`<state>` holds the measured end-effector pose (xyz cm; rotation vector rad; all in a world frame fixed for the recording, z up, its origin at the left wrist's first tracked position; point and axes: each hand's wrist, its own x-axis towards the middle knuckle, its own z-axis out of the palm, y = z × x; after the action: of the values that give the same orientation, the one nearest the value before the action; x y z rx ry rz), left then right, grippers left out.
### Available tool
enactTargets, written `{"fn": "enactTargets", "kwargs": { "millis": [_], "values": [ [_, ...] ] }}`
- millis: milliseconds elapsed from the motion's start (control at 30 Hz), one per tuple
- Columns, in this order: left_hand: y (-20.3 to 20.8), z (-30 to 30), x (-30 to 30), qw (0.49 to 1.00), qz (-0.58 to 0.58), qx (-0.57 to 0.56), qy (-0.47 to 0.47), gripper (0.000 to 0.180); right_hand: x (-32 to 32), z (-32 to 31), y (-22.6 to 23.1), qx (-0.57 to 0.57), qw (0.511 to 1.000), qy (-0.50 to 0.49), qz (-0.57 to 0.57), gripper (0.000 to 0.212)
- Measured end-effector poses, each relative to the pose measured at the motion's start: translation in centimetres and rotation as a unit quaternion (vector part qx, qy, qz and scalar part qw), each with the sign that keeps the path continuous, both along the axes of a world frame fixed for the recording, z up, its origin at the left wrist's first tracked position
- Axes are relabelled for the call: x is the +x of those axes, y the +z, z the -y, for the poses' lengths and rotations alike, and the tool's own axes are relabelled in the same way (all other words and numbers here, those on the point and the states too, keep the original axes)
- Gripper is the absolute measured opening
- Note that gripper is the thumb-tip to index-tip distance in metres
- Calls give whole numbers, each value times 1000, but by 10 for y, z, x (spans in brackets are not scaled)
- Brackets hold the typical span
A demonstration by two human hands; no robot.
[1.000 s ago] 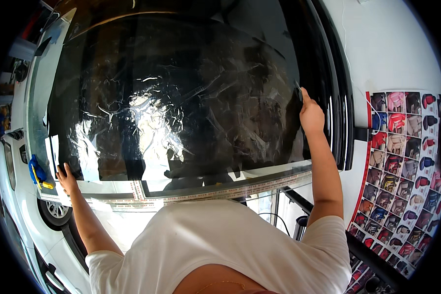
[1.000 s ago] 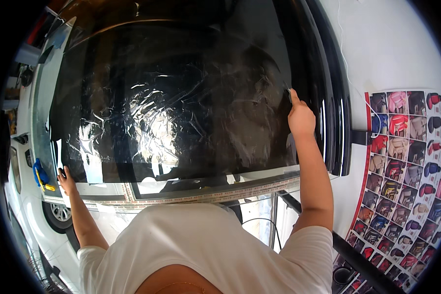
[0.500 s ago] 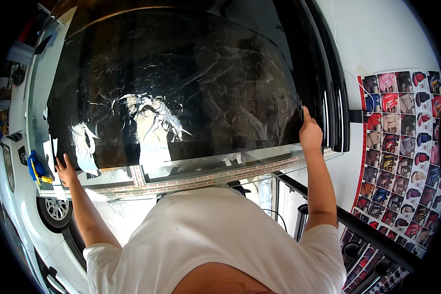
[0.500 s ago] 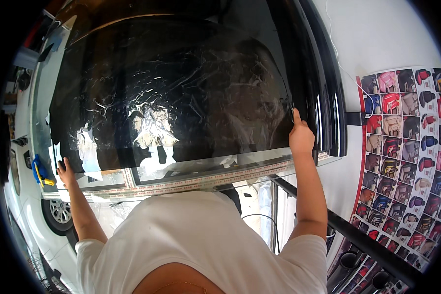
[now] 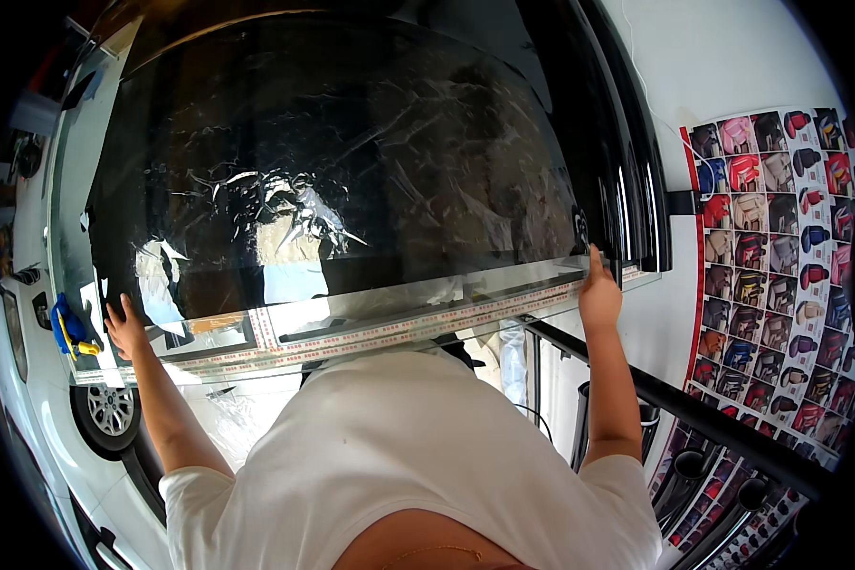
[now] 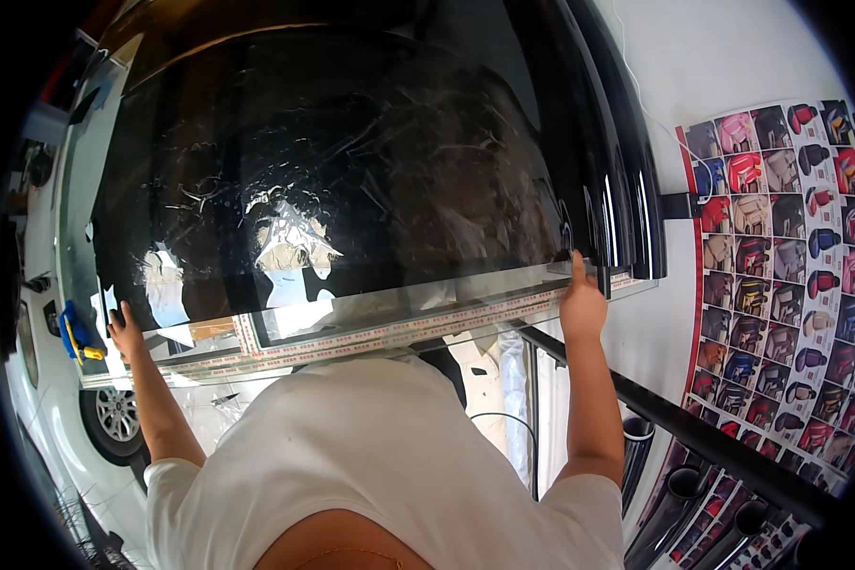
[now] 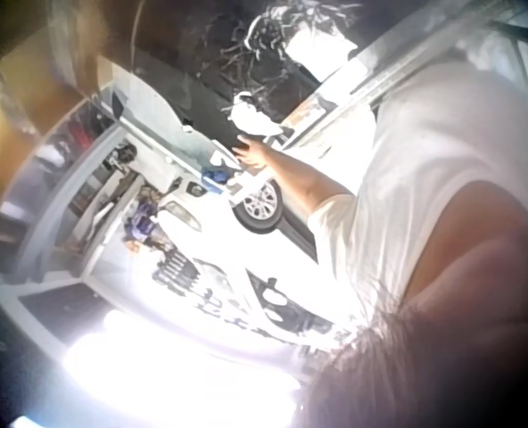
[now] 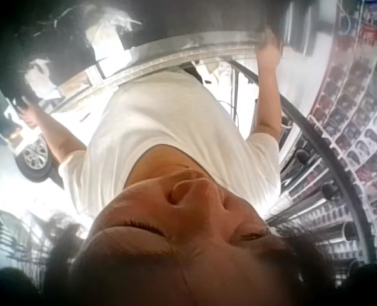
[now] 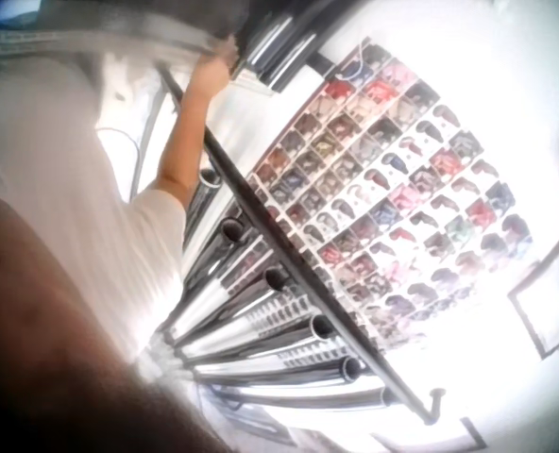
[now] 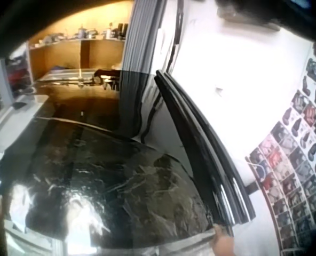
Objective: The person applies a dark tint film to a car windshield using a squeegee and a utility knife. They smooth the film to remove bubbles, trim excess material along the edges, and adjust the film's position.
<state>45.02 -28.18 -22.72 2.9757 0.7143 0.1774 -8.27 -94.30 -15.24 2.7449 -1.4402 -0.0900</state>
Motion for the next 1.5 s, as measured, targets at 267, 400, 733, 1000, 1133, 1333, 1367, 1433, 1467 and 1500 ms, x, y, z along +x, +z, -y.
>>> {"fn": "enactTargets", "kwargs": {
  "millis": [267,400,733,1000,1133,1333,1367,1433,1467,1500],
  "values": [
    [-5,-2,6,1000,2,2,-4,81,-44,-30,9,15,998,-48,-46,60],
    [-10,-9,7,1000,-5,-3,-6,79,-37,-43,15,-1,999,-52,11,53],
    [18,14,-4,998,-51,24,-24,75,36,-118,-16,63,876,-100,468,62],
    [9,-4,-54,998,-27,-11,-55,78,56,-66,-58,122,765,-233,588,32],
    [35,18,-81,997,-44,1,-62,83,78,-68,-60,135,736,-235,621,32],
    [41,7,-58,992,-57,14,-107,81,102,-87,-60,184,687,-247,658,33],
    [43,6,-49,991,-59,15,-117,81,106,-90,-69,144,684,-201,687,30],
    [48,8,-32,989,-61,22,-136,79,100,-96,-69,221,668,-211,678,28],
    [47,7,-26,988,-58,27,-139,79,105,-101,-60,261,660,-216,671,27],
    [46,5,-21,988,-57,29,-140,79,108,-105,-48,311,621,-250,674,21]
  ]
}}
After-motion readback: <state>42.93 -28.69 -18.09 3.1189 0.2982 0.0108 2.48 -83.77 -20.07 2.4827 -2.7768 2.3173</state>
